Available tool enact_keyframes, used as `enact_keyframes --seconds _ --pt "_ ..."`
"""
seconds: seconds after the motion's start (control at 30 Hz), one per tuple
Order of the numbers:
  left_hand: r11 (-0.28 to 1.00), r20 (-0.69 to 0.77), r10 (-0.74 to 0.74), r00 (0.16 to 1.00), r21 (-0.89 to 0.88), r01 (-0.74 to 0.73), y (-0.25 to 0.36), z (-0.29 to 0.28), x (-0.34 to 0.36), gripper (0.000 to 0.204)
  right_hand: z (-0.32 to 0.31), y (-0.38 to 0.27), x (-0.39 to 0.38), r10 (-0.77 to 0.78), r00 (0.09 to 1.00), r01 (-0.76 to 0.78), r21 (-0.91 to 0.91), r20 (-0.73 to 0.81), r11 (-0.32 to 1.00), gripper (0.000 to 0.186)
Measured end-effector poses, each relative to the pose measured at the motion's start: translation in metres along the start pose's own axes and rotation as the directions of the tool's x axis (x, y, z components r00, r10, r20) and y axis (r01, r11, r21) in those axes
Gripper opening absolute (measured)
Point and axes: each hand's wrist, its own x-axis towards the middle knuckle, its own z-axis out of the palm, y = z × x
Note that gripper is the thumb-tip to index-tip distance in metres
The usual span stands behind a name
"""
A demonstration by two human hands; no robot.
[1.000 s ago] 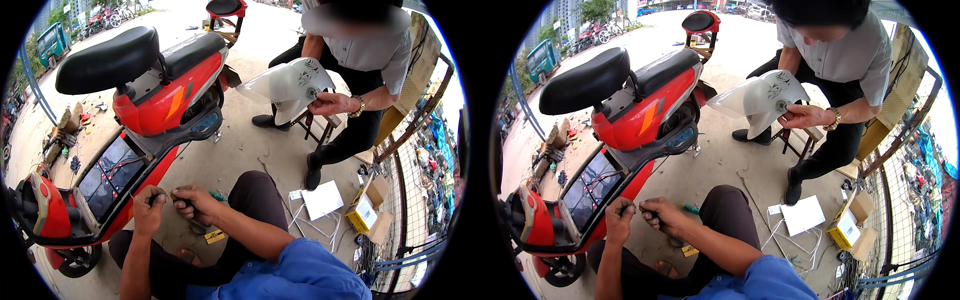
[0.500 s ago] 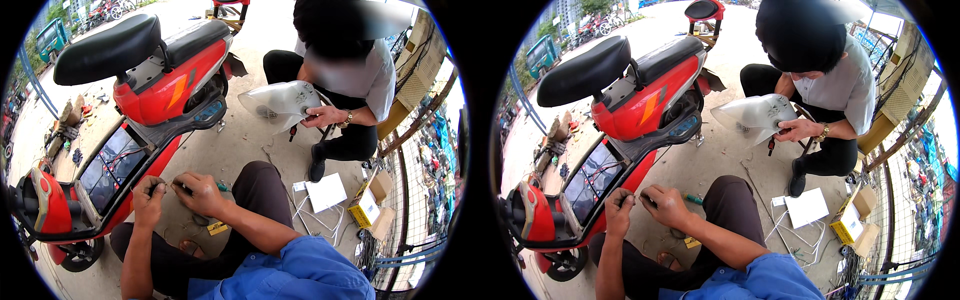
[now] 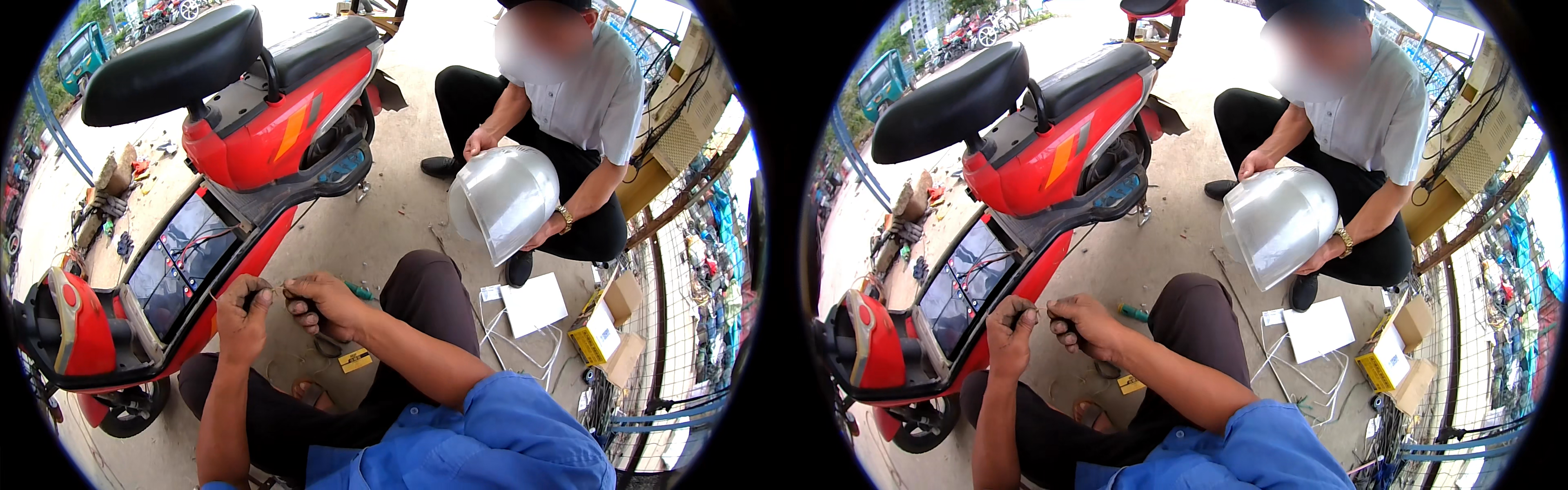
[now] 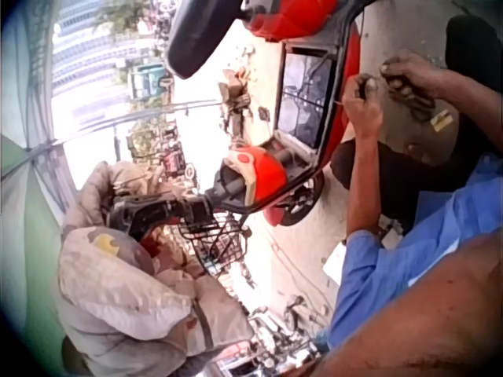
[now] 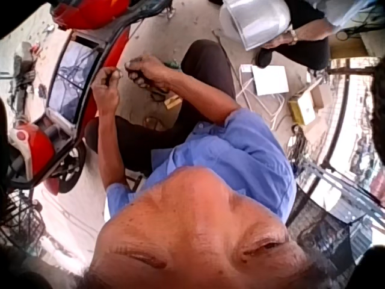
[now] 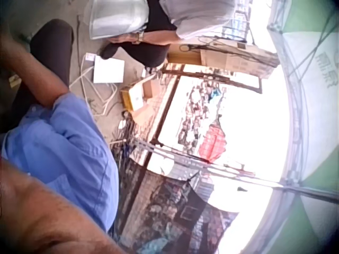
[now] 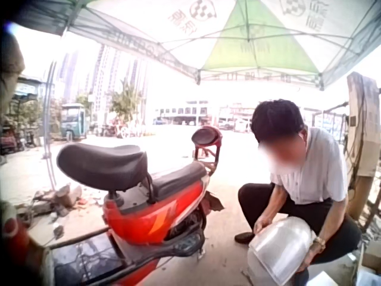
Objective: The person sits beside a red electric scooter with its seat removed, exposing the battery pack. They use pliers and a screwdriver to strip and twist wires connected to the battery terminals. Another person sits nearby holding a helmet.
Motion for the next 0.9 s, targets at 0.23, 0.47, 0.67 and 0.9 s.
enact_keyframes --seconds 0.23,0.47,0.67,0.9 --pt "1.0 -0.029 -0.006 1.0 0.008 0.006 0.001 -0.003 0.0 0.005 0.012 0.002 -0.003 -0.438 0.896 0.352 -0.487 -0.071 0.799 0.022" --pt "1.0 -0.031 -0.005 1.0 0.007 0.005 0.002 -0.002 0.0 0.005 0.017 0.001 -0.007 -0.813 0.526 0.517 -0.853 0.251 0.071 0.014" --pt "1.0 -0.022 0.017 1.0 0.006 -0.016 0.002 -0.002 0.0 0.005 0.012 0.004 -0.003 -0.812 0.502 0.551 -0.834 0.298 0.035 0.009" --pt "1.0 -0.008 -0.002 1.0 0.01 0.002 0.005 -0.003 -0.001 0.006 0.013 0.002 -0.007 -0.638 0.763 0.496 -0.727 0.104 0.475 0.014"
